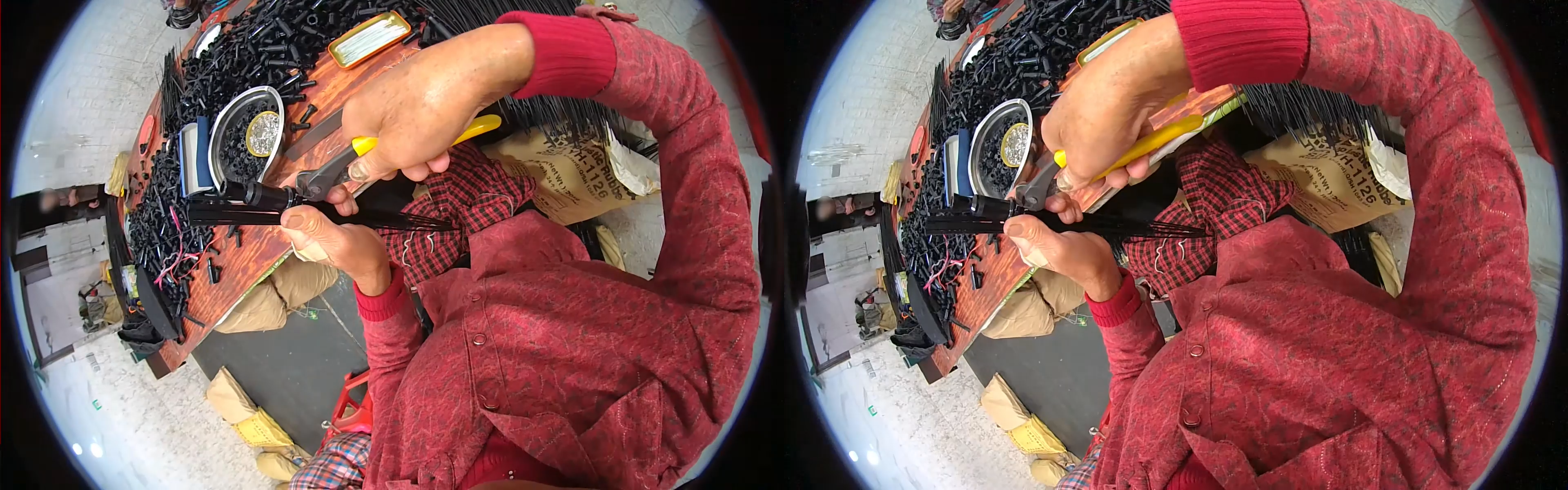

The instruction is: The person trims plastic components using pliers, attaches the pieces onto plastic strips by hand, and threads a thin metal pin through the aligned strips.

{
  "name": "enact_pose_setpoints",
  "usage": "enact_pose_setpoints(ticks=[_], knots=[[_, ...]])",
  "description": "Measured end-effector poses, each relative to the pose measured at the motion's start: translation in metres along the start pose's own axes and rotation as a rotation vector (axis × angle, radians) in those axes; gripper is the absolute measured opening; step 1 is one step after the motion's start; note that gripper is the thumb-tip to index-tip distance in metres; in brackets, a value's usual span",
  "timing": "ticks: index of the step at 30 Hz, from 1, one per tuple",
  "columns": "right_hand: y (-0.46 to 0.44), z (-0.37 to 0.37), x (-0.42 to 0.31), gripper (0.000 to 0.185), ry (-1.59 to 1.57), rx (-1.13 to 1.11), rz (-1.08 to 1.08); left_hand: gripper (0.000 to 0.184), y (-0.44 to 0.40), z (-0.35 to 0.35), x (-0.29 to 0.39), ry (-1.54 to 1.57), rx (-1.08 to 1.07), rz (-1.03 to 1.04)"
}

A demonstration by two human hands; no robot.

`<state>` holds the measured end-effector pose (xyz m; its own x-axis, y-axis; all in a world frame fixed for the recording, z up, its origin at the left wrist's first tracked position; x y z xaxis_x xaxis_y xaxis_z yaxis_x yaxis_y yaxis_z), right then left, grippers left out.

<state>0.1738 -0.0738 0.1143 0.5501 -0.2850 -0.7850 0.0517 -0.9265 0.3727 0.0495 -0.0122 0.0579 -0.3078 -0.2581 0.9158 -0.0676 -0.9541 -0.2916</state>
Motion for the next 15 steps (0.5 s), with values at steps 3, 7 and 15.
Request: enact_pose_setpoints(ticks=[3, 7, 15], knots=[[0.003, -0.002, -0.002, 0.036, 0.015, 0.003, 0.022, 0.063, -0.001, -0.003, -0.002, -0.012, 0.041, -0.017], [0.001, 0.002, 0.004, 0.035, 0.015, -0.020, 0.044, 0.063, -0.002, -0.001, -0.006, 0.024, 0.032, -0.084], [-0.004, 0.000, 0.005, 0.037, 0.129, 0.014, 0.025, 0.065, 0.000, -0.001, -0.005, -0.056, 0.062, -0.070]])
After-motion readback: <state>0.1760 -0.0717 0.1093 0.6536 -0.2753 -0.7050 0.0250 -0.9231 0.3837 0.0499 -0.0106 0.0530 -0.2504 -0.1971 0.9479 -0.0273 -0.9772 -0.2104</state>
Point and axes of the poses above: each hand's wrist, its own y-axis away from the middle knuckle, its own z-axis out of the palm, x = y × z, the point moved 8 cm from there along -y, towards the middle knuckle, and after that the axes turned 11 degrees about x, right-handed, at the moved point
